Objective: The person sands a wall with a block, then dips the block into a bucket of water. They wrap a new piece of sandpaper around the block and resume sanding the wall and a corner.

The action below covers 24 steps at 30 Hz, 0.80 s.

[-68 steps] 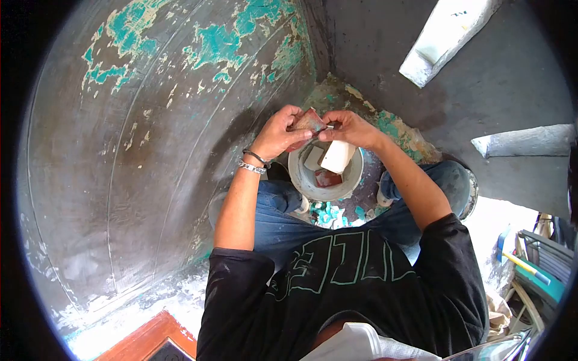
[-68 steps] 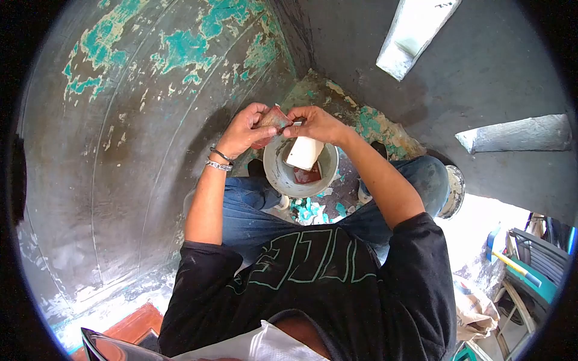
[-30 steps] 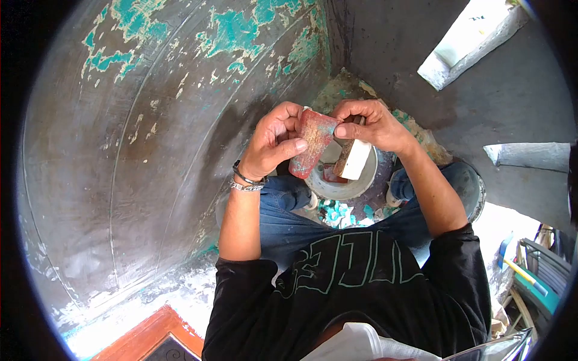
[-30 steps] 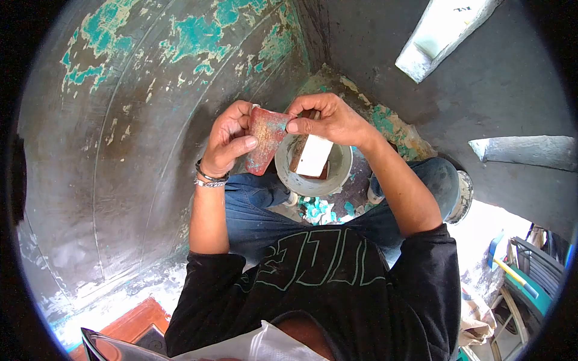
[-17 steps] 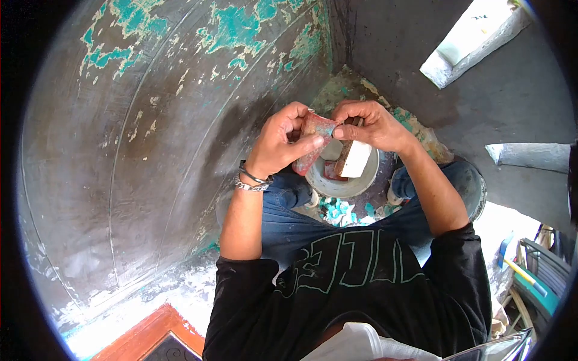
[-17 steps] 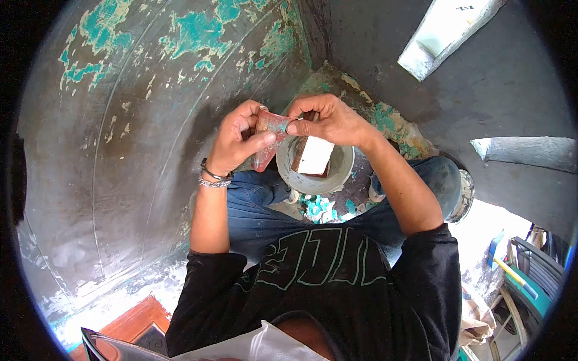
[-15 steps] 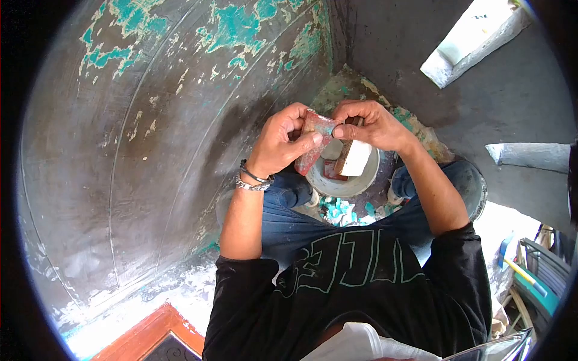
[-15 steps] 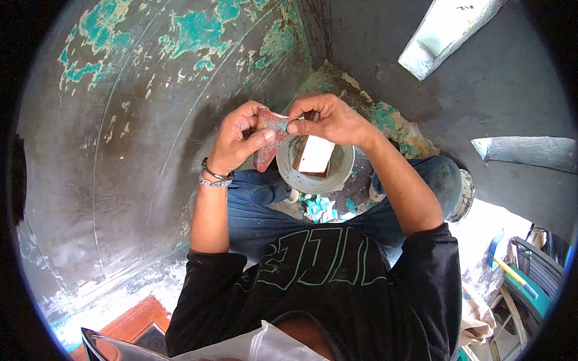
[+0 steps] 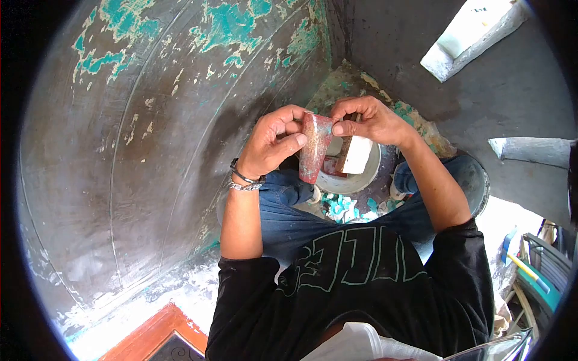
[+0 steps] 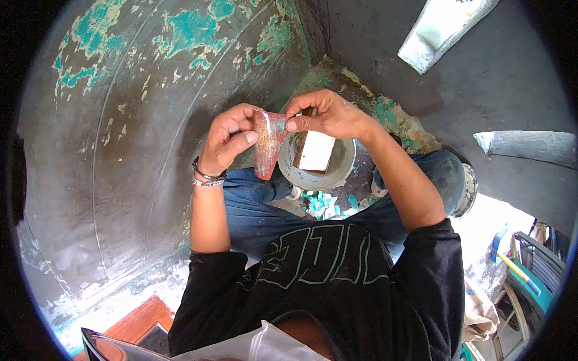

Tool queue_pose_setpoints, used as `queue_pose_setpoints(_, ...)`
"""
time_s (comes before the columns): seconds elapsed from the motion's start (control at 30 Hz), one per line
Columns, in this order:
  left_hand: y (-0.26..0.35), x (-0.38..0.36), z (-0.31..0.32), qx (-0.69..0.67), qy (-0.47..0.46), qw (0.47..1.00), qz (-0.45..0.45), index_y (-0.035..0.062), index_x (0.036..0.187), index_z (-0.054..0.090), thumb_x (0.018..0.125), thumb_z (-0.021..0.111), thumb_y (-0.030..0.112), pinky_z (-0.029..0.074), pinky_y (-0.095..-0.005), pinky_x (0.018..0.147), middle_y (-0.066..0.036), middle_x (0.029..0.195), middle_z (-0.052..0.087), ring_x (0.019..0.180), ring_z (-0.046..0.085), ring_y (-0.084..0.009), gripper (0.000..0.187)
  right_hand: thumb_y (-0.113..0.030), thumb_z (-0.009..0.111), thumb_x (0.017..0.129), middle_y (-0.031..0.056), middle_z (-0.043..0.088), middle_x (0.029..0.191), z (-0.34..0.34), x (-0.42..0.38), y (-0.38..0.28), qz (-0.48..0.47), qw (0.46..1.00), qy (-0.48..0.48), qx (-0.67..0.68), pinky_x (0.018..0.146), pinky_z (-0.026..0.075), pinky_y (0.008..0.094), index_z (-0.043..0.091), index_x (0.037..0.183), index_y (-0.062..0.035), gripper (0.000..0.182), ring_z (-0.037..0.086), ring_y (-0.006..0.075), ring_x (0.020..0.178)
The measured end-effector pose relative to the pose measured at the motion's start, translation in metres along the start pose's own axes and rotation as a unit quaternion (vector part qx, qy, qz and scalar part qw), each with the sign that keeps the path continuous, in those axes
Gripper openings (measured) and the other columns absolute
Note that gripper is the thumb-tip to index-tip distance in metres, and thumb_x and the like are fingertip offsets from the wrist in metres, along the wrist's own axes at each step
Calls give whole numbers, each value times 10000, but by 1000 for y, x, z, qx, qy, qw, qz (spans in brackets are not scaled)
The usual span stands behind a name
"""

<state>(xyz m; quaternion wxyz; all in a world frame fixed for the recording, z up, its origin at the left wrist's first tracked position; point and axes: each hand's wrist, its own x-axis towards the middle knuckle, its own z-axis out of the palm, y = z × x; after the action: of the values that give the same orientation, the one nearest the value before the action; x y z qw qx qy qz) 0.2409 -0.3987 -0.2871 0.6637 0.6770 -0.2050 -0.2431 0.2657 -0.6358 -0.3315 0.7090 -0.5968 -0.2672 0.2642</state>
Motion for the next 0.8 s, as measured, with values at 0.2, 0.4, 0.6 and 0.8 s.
queue_pose_setpoints(0.2, 0, 0, -1, 8, -8, 1000, -6, -39, 1129, 468, 819, 537, 97, 414, -248, 811, -104, 937, 641, 872, 580, -110, 346, -165, 658, 842, -11, 624, 841, -1, 0, 2, -1, 1000, -2, -6, 693, 447, 236, 650, 938, -23, 171, 546, 62, 786)
queue_pose_setpoints(0.4, 1, -1, 0, 3, -11, 1000, -10, -40, 1138, 467, 803, 546, 93, 424, -253, 805, -110, 915, 650, 859, 594, -118, 369, -176, 659, 843, -9, 627, 844, -1, 1, 3, 13, 1000, -5, 2, 696, 449, 237, 648, 942, -28, 179, 551, 64, 792)
queue_pose_setpoints(0.6, 0, -1, 1, -19, -4, 1000, 6, -19, 1088, 501, 803, 579, 46, 435, -228, 746, -57, 854, 655, 802, 558, -61, 302, -183, 660, 844, -10, 625, 840, 0, 1, 3, 11, 1000, -4, -8, 696, 449, 233, 646, 934, -28, 180, 551, 60, 791)
queue_pose_setpoints(0.8, -22, 17, -13, -28, 121, 991, 55, 21, 1088, 482, 818, 526, 46, 447, -236, 747, -47, 936, 597, 830, 562, -85, 274, -241, 621, 876, -10, 612, 799, -5, 6, 15, 50, 983, 140, 107, 625, 454, 227, 632, 836, -54, 191, 547, 49, 729)
